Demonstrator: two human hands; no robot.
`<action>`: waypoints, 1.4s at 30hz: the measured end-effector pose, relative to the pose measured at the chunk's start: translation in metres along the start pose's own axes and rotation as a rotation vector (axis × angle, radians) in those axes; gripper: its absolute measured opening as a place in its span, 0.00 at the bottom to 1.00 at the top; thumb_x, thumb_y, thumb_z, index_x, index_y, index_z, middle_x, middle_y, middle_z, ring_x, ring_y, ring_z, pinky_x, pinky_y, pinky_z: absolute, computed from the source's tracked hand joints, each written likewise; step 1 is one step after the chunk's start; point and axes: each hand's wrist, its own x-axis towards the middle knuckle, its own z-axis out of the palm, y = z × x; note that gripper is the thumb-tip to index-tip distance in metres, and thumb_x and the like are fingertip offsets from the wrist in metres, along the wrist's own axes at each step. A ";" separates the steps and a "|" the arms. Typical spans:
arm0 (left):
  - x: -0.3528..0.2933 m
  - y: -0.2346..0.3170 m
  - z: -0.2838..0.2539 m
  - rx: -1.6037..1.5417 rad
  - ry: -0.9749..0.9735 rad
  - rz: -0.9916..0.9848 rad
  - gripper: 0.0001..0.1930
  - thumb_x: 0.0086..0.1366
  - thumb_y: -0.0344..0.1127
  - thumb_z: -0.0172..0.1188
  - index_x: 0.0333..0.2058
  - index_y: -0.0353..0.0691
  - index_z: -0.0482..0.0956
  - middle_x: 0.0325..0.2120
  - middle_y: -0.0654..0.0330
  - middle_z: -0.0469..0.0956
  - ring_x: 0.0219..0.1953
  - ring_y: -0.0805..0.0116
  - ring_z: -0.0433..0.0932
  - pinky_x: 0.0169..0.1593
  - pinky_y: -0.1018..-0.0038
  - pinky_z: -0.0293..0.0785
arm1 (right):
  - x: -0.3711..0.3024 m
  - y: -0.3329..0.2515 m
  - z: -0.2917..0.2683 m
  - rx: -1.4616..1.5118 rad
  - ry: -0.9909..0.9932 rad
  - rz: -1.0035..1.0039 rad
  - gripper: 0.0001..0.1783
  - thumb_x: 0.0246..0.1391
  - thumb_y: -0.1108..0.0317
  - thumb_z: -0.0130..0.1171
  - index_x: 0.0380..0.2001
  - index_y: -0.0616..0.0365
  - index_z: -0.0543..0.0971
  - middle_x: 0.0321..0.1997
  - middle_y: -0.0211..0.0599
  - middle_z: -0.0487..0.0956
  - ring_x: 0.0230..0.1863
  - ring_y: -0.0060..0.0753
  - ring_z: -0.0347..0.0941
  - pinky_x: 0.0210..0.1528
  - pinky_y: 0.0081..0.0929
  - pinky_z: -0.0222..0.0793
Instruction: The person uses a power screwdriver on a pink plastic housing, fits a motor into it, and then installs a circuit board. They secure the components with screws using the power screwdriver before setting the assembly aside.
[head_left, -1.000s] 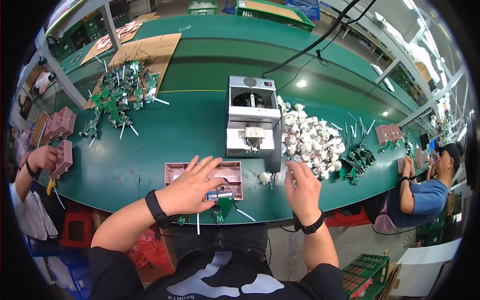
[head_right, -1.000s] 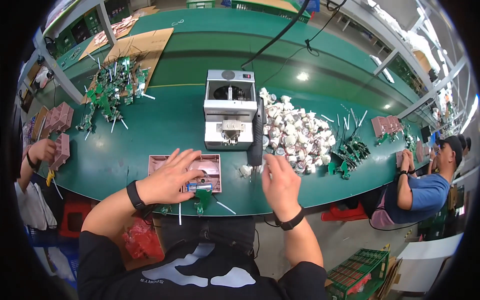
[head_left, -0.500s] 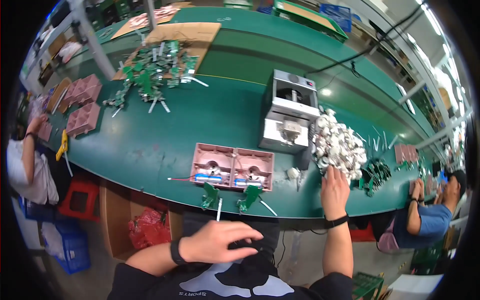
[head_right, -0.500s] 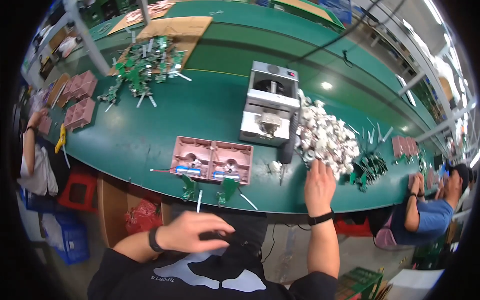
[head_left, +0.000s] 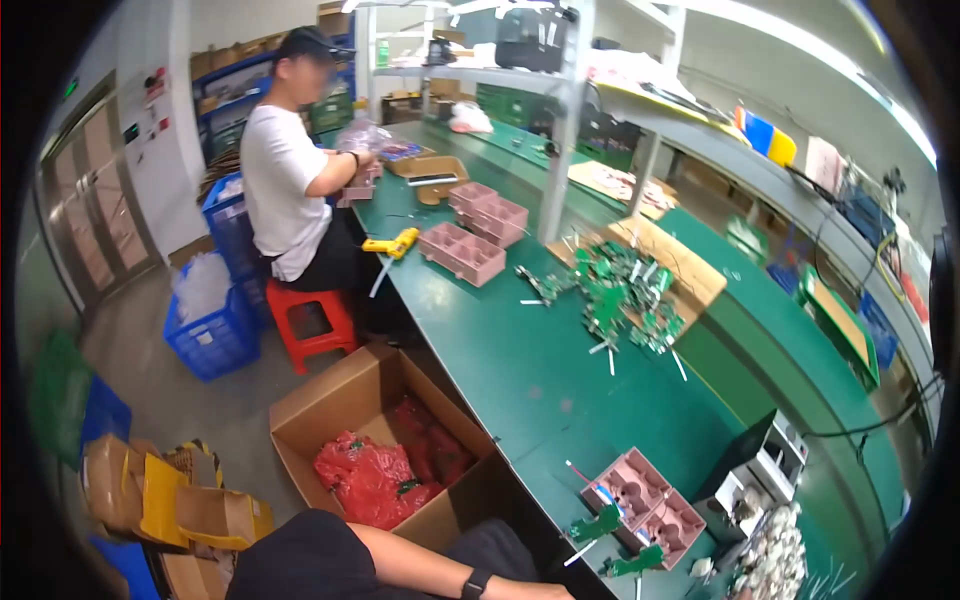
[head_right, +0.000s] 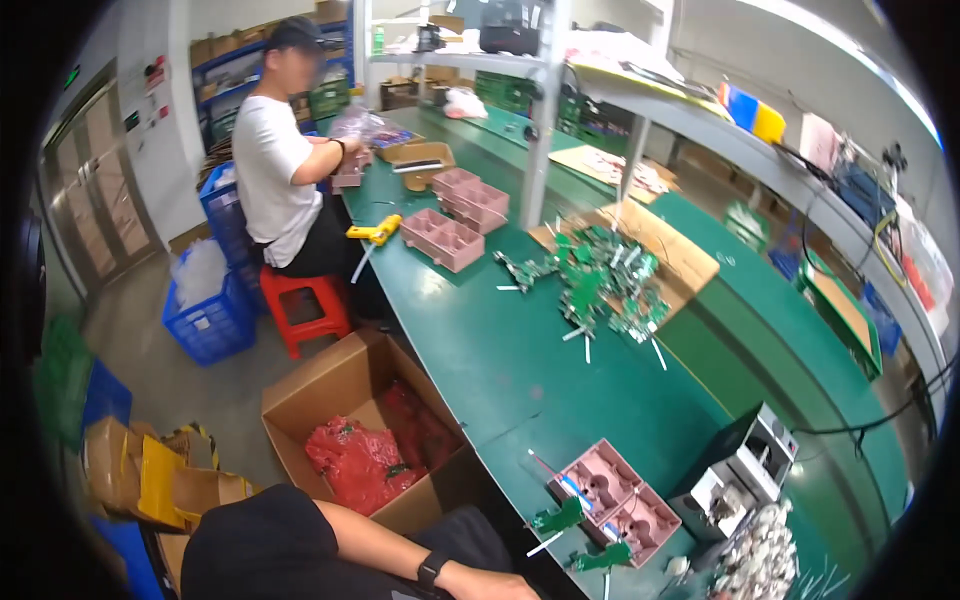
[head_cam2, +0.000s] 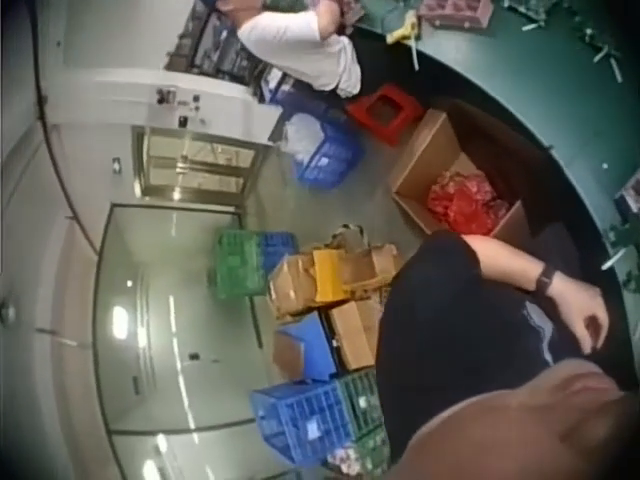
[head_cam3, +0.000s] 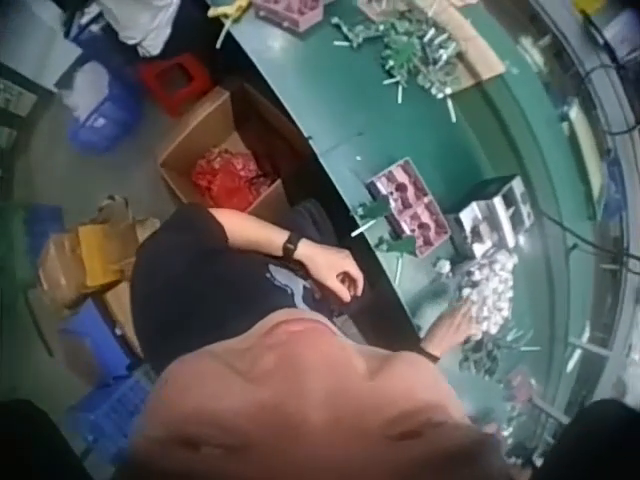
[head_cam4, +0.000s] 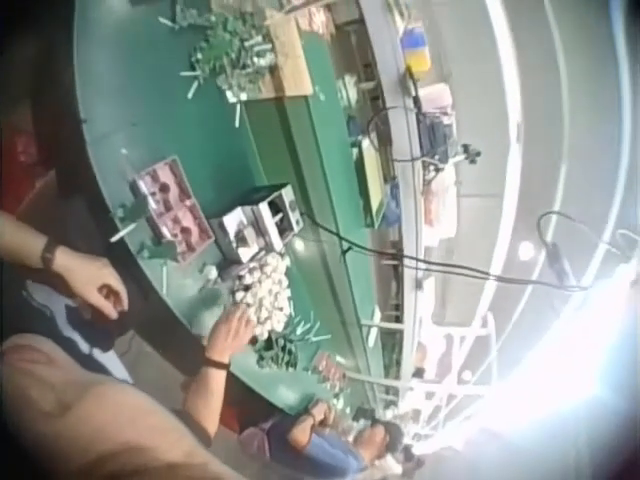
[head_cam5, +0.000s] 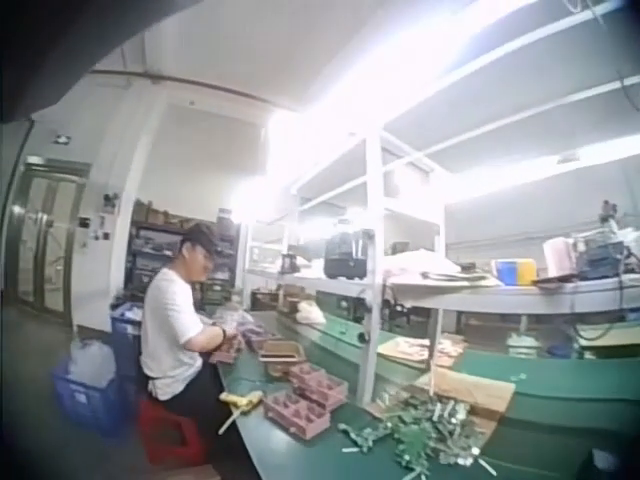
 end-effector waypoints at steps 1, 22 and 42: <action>0.000 0.003 0.004 -0.018 -0.005 -0.010 0.16 0.67 0.43 0.71 0.47 0.38 0.85 0.37 0.57 0.88 0.36 0.67 0.87 0.40 0.71 0.83 | 0.013 -0.006 -0.012 -0.105 -0.011 0.126 0.22 0.61 0.62 0.64 0.58 0.56 0.81 0.44 0.48 0.84 0.45 0.53 0.79 0.47 0.46 0.75; 0.102 -0.007 0.060 -0.168 -0.243 -0.187 0.16 0.71 0.44 0.67 0.50 0.39 0.85 0.39 0.57 0.88 0.40 0.69 0.86 0.43 0.70 0.81 | 0.053 -0.042 0.024 0.564 -0.269 -0.236 0.21 0.66 0.62 0.58 0.59 0.60 0.78 0.59 0.47 0.80 0.39 0.47 0.83 0.40 0.41 0.80; 0.182 0.003 0.020 -1.334 0.185 -0.458 0.24 0.82 0.53 0.44 0.63 0.43 0.73 0.51 0.59 0.78 0.52 0.65 0.79 0.50 0.66 0.77 | 0.024 -0.034 -0.022 0.831 -0.129 0.230 0.26 0.51 0.76 0.73 0.54 0.62 0.78 0.45 0.41 0.85 0.45 0.35 0.84 0.42 0.31 0.80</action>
